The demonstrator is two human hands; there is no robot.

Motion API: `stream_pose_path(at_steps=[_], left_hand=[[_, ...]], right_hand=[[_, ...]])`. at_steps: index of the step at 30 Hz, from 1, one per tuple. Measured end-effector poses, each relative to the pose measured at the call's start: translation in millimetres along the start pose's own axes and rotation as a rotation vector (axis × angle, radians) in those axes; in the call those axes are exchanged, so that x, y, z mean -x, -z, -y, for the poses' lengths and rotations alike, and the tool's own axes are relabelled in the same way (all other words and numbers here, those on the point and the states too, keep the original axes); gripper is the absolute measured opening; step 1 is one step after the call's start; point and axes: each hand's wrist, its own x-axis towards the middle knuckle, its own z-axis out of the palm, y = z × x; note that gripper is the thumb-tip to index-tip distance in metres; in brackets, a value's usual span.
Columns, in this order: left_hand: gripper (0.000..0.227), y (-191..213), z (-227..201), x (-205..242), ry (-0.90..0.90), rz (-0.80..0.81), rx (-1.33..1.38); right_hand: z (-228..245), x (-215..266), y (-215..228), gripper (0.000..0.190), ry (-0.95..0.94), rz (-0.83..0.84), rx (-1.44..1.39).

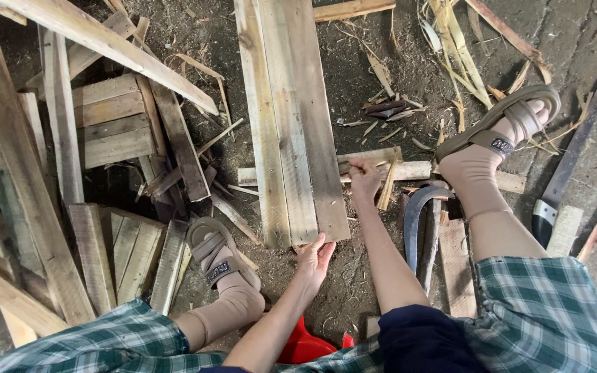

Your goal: The person sits on the ground and hammers nails into a wooden plank. They retrieve nails from a small bowl, position them on the wood, and strike them with a hammer to secure the plank.

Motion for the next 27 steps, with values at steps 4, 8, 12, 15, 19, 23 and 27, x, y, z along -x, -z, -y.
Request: stream_pose_path(at_steps=[4,8,12,15,19,23,27], left_hand=[[0.049,3.5,-1.2,-5.8,-0.003,-0.006,-0.006],[0.046,5.7,-4.7,-8.7,-0.016,-0.007,-0.033],[0.039,0.6,-8.6,6.9,-0.048,0.024,-0.040],[0.041,0.9,-10.9,9.1,-0.045,0.022,-0.052],[0.040,5.8,-9.7,-6.2,-0.048,0.031,-0.063],[0.043,7.0,-14.1,-7.3,-0.032,0.032,-0.074],[0.042,3.4,-13.6,-3.2,-0.047,0.026,-0.095]], right_hand=[[-8.2,3.9,-9.1,0.026,-0.050,-0.010,0.000],[-3.0,10.4,-12.1,0.027,-0.079,0.013,0.009],[7.5,20.5,-10.8,0.025,-0.100,0.041,-0.054],[-13.0,7.5,-11.8,0.026,-0.107,0.043,-0.030],[-21.3,1.3,-10.9,0.028,-0.128,0.076,-0.028],[-22.4,4.6,-11.1,0.029,-0.140,0.096,-0.035],[-22.2,4.6,-8.4,0.030,-0.147,0.126,-0.013]])
